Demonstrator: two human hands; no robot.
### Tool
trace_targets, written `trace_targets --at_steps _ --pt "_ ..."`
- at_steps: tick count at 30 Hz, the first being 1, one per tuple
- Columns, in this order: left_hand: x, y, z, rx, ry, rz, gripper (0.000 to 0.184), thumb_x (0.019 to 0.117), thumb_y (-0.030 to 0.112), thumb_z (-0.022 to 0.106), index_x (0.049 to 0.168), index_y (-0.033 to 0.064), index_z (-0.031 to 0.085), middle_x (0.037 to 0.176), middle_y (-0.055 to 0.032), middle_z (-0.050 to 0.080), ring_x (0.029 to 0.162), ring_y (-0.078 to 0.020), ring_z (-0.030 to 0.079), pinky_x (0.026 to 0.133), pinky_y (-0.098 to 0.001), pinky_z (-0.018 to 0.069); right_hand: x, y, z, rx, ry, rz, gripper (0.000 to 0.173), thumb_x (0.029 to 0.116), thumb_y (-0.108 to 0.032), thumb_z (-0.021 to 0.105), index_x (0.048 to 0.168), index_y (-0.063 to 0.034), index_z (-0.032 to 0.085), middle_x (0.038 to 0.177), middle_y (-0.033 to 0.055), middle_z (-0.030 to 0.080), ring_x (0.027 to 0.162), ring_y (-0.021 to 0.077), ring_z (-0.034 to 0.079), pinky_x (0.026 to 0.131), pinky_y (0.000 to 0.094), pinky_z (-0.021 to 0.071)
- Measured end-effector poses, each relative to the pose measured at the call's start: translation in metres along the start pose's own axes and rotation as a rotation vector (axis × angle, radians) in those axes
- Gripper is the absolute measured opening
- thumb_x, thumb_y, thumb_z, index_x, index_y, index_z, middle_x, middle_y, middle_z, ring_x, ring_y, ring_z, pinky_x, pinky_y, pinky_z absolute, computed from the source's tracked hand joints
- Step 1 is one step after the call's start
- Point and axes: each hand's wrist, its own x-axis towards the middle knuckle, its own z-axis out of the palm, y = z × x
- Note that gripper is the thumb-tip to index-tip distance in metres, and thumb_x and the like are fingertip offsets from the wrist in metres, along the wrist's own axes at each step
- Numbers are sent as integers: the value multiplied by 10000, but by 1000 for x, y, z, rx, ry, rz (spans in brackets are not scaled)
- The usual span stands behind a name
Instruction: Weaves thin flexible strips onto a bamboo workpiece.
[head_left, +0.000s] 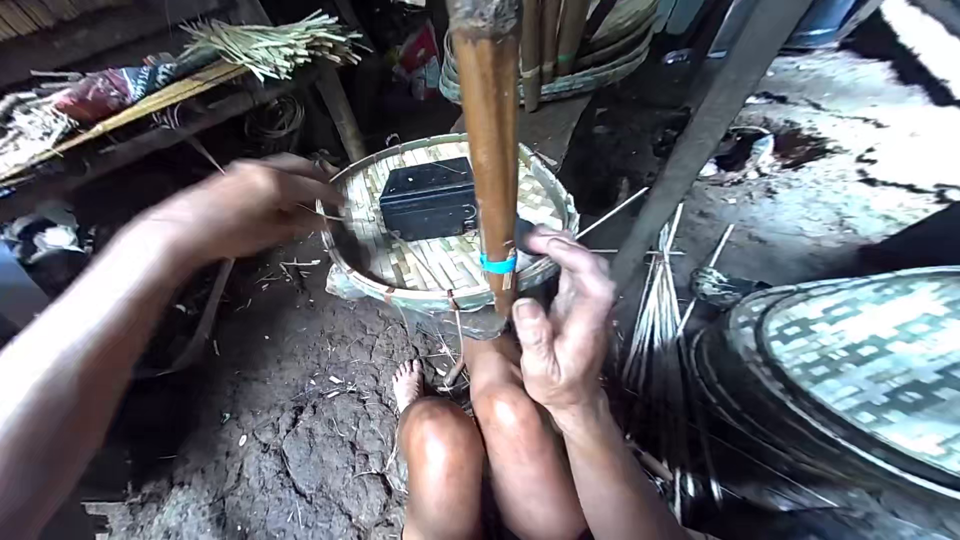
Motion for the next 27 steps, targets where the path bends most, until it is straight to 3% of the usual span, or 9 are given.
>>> trace_targets --at_steps 3,7,9,12,15,18,21,24,27 --pt "43 42 32 -331 -302 129 264 1008 121 609 1237 99 737 1225 -77 715 1052 -142 687 922 -321 545 0 -15 -2 -252 23 -49 219 1029 -252 591 1045 -53 683 1146 139 609 1268 258 537 1159 417 369" --pt "55 49 40 -472 -365 137 134 975 82 656 979 60 788 888 -7 737 753 3 633 707 -193 512 4 -33 5 -646 -100 -225 293 903 -393 765 897 -101 746 903 117 630 941 318 595 1035 532 341" --pt "49 55 40 -351 -235 212 144 973 83 649 968 51 789 869 -41 723 755 -62 636 711 -258 519 7 -31 11 -679 -124 -315 225 911 -314 763 872 -94 741 853 108 632 878 300 602 1019 522 345" --pt "9 84 36 129 28 66 132 978 64 645 979 66 777 917 -146 719 818 -331 710 730 -542 553 15 -36 10 -600 -217 -320 192 891 -208 680 746 -82 674 767 97 606 816 297 597 1021 528 346" --pt "-67 107 77 335 430 -281 131 970 23 624 999 44 750 833 -163 674 744 -375 669 643 -526 503 11 -48 -1 -341 -362 -183 227 849 -214 615 637 -138 588 728 52 611 857 262 605 994 505 347" --pt "-121 97 163 211 609 -681 231 1021 142 575 1049 35 777 968 -211 728 854 -419 723 669 -581 563 -1 -49 3 -384 -400 -212 207 915 -261 635 745 -152 676 915 41 709 996 234 632 1007 477 353" --pt "-122 103 218 -43 537 -864 233 1018 75 562 1069 -32 764 1070 -275 701 1001 -470 694 809 -631 554 -18 -55 16 -735 -388 -279 277 937 -368 653 960 -120 774 1111 111 720 1050 312 639 973 498 398" --pt "-90 121 226 -309 598 -784 236 1011 63 559 1112 -55 737 1004 -220 729 908 -345 730 836 -509 582 -20 -59 19 -660 -423 -203 294 920 -368 684 850 -87 737 1099 152 693 1046 347 632 967 517 417" --pt "-45 138 216 -962 874 -703 100 953 26 645 1037 -26 657 791 -10 718 640 -32 657 625 -194 551 -13 -63 12 -381 -490 -100 253 903 -370 684 805 -141 730 1040 88 652 1057 304 571 951 497 378"
